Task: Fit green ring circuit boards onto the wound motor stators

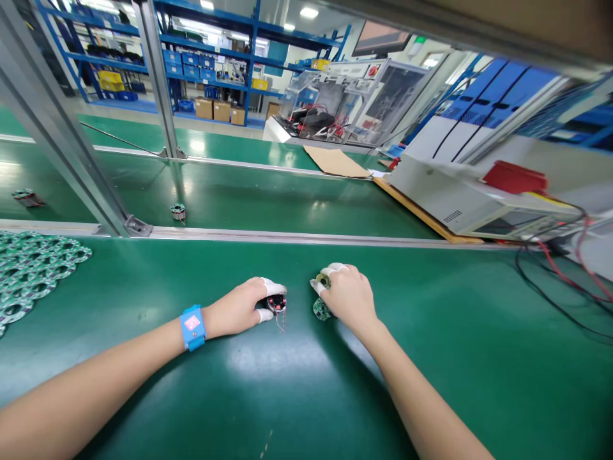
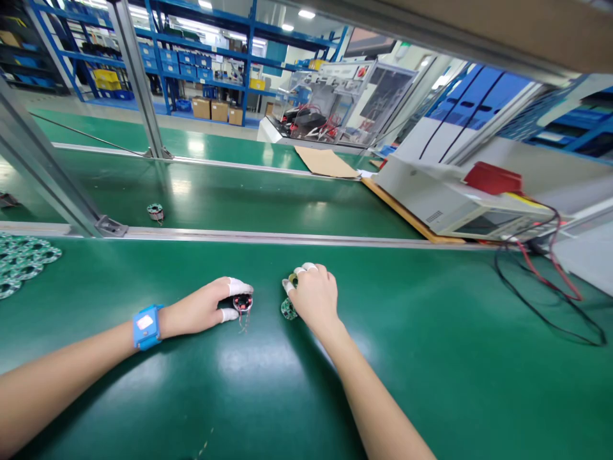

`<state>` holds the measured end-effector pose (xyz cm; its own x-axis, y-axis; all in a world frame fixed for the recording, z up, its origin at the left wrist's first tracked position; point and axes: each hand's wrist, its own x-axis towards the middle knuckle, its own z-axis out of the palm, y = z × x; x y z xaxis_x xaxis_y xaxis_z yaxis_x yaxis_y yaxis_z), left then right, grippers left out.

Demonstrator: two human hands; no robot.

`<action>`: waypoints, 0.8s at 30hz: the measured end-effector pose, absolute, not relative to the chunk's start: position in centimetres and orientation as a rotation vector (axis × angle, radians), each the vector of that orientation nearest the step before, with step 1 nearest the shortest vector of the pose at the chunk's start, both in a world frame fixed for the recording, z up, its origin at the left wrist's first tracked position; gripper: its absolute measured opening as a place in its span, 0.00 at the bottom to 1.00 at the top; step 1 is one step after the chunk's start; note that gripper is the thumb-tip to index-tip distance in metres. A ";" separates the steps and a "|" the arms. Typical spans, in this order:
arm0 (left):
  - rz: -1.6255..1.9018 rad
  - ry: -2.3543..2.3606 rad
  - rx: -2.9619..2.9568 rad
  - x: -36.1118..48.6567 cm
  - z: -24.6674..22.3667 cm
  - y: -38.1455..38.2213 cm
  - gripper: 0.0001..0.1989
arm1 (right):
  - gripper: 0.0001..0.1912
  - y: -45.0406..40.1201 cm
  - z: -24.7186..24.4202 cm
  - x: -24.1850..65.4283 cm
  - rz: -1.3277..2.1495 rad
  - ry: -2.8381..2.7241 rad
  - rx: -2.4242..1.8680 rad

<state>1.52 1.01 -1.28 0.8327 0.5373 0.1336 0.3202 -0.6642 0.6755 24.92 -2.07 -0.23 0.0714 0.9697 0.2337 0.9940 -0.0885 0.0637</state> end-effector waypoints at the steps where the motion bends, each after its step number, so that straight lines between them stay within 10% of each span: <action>1: 0.416 0.625 2.331 1.5 -1.2 1.0 0.21 | 0.09 -2.1 -0.1 24.9 -0.314 -2.024 -2.185; 12: 0.729 0.786 2.001 2.6 1.3 1.2 0.11 | 0.20 -4.0 0.9 21.9 1.145 -1.483 -1.099; 24: 0.682 0.859 2.045 2.8 1.4 0.0 0.13 | 0.17 -5.0 0.7 20.5 0.078 -1.988 -1.328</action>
